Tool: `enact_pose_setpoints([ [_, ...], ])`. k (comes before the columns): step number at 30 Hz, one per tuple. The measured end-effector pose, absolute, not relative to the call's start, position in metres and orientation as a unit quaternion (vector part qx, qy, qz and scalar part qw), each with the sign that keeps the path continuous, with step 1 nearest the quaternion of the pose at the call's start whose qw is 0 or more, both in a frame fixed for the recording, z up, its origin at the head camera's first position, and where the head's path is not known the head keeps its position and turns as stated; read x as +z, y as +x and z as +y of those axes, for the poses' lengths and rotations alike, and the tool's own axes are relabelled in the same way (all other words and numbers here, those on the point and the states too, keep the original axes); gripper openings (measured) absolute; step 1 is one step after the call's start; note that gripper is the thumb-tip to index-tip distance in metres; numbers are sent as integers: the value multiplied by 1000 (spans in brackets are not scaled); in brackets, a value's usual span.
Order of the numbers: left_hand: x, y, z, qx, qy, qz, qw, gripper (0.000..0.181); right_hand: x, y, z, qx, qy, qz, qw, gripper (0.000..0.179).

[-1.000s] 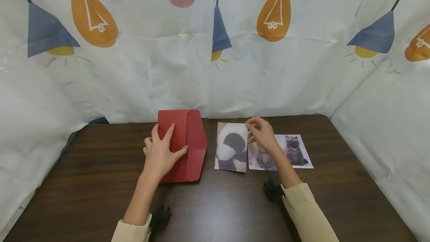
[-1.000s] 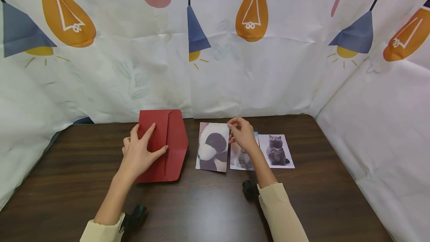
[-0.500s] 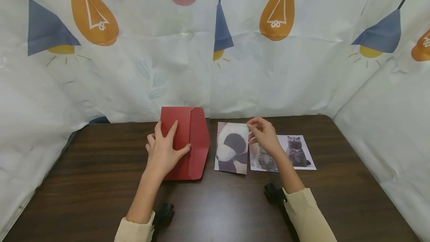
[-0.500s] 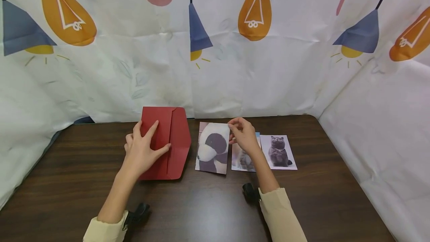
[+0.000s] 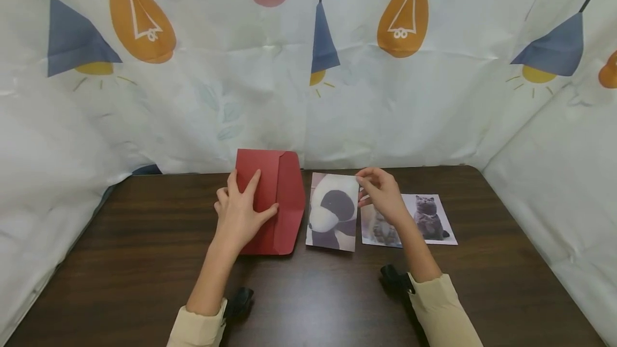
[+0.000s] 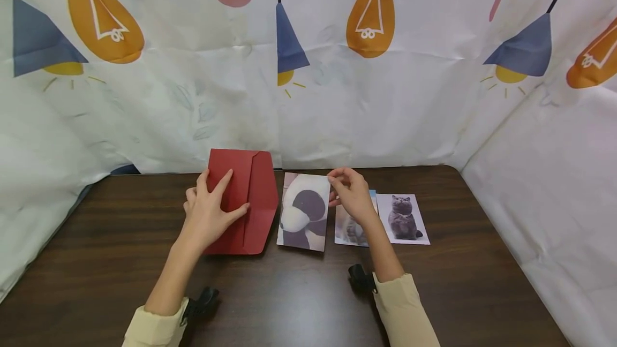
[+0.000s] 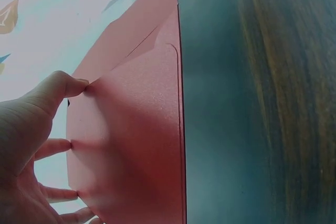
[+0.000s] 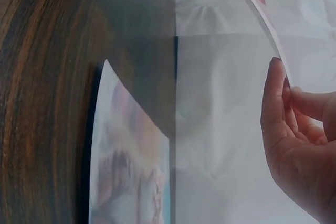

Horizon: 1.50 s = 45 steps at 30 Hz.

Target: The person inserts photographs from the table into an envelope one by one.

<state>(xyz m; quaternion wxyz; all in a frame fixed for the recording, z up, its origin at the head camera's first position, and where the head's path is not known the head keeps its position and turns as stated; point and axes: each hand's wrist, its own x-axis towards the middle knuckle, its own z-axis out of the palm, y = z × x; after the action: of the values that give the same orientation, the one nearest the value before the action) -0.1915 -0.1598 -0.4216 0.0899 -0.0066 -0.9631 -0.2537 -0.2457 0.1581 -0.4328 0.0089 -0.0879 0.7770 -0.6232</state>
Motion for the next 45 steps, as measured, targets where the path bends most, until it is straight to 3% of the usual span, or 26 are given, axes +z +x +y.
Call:
enact_pose_setpoints([
  [45,-425,-190,-138,-262,-20,-959,103,92,-425,-243,141,-647,-102,756,17,22],
])
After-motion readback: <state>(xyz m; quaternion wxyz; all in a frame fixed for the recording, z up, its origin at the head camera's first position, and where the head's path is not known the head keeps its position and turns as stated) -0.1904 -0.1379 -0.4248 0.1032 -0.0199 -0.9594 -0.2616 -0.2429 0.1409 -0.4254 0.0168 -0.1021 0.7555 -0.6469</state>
